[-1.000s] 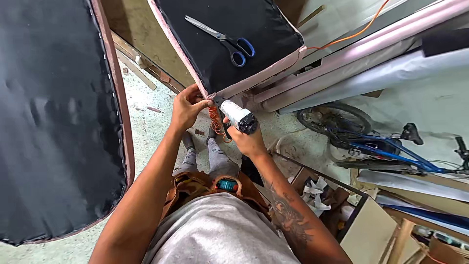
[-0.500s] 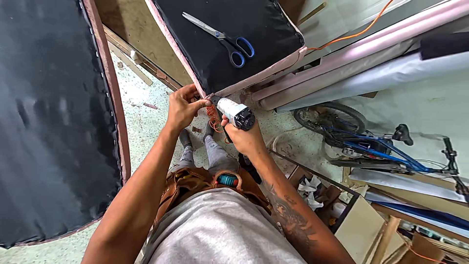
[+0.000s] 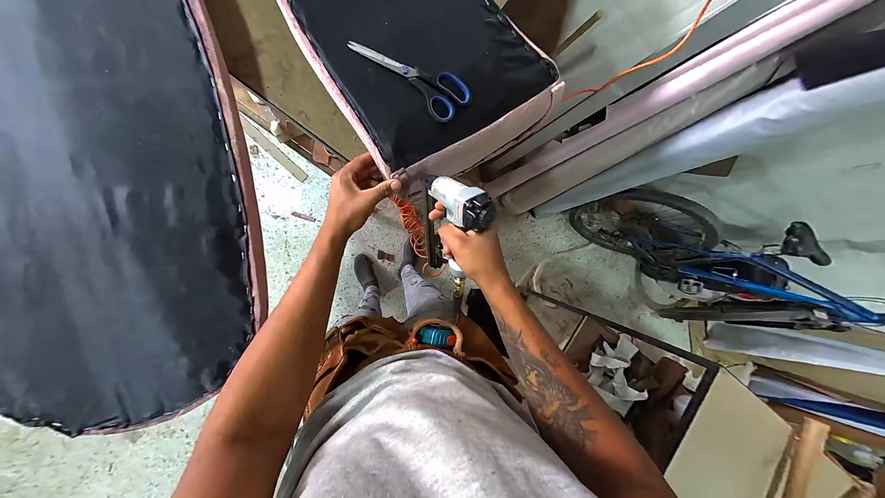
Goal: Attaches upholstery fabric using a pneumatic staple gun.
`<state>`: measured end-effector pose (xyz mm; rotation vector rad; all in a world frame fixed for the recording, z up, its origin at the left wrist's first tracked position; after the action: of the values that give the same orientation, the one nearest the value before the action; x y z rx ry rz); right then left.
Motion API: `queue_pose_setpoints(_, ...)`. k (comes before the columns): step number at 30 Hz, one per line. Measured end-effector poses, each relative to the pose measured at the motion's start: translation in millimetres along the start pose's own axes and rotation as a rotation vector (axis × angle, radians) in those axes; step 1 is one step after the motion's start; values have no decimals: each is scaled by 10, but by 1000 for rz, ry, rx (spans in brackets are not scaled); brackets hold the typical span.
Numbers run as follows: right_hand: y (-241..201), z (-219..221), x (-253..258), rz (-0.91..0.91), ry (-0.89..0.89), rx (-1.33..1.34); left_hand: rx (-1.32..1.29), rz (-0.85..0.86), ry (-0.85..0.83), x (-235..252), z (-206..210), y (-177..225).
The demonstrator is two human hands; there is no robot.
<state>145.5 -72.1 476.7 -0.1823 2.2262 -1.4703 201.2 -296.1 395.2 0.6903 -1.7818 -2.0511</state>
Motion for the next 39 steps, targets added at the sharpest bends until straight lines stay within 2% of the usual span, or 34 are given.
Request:
queue_pose_setpoints(3, 121, -141, -170, 24, 51, 75, 145, -16, 156, 47, 45, 31)
queue_pose_setpoints(5, 209, -206, -240, 37, 80, 136, 230, -11, 180, 82, 69, 72)
queue_pose_setpoints(8, 268, -275, -314, 38, 132, 197, 257, -22, 113, 109, 70, 131)
queue_pose_setpoints(13, 306, -397, -395, 40, 216, 344, 158, -34, -29, 82, 4, 148)
queue_pose_setpoints(17, 471, -430, -396, 81, 200, 588, 254, -17, -33, 4, 130, 191)
queue_pose_setpoints(20, 711, -251, -456, 208, 70, 720, 358, 35, 33, 12, 218, 198)
queue_pose_setpoints(24, 989, 303, -277, 368, -66, 1041, 440, 121, 129, 0, 191, 48)
queue_pose_setpoints(28, 1193, 705, -123, 429, -88, 1259, 479, 156, 195, 75, 68, -69)
queue_pose_setpoints(33, 1237, 770, -94, 405, -42, 1337, 481, 167, 246, 132, -99, -164)
queue_pose_setpoints(39, 1190, 722, -99, 433, -147, 1400, 476, 232, 270, 119, -108, -182)
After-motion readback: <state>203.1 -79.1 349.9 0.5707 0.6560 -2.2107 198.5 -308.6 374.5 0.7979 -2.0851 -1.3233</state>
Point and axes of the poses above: each hand's wrist, its own x-axis towards the middle knuckle, its own z-axis out of the palm, y = z × x, the point moved 6 cm from there along x, towards the middle knuckle, and after that the axes turned 8 degrees about y, right-handed, at the moved point
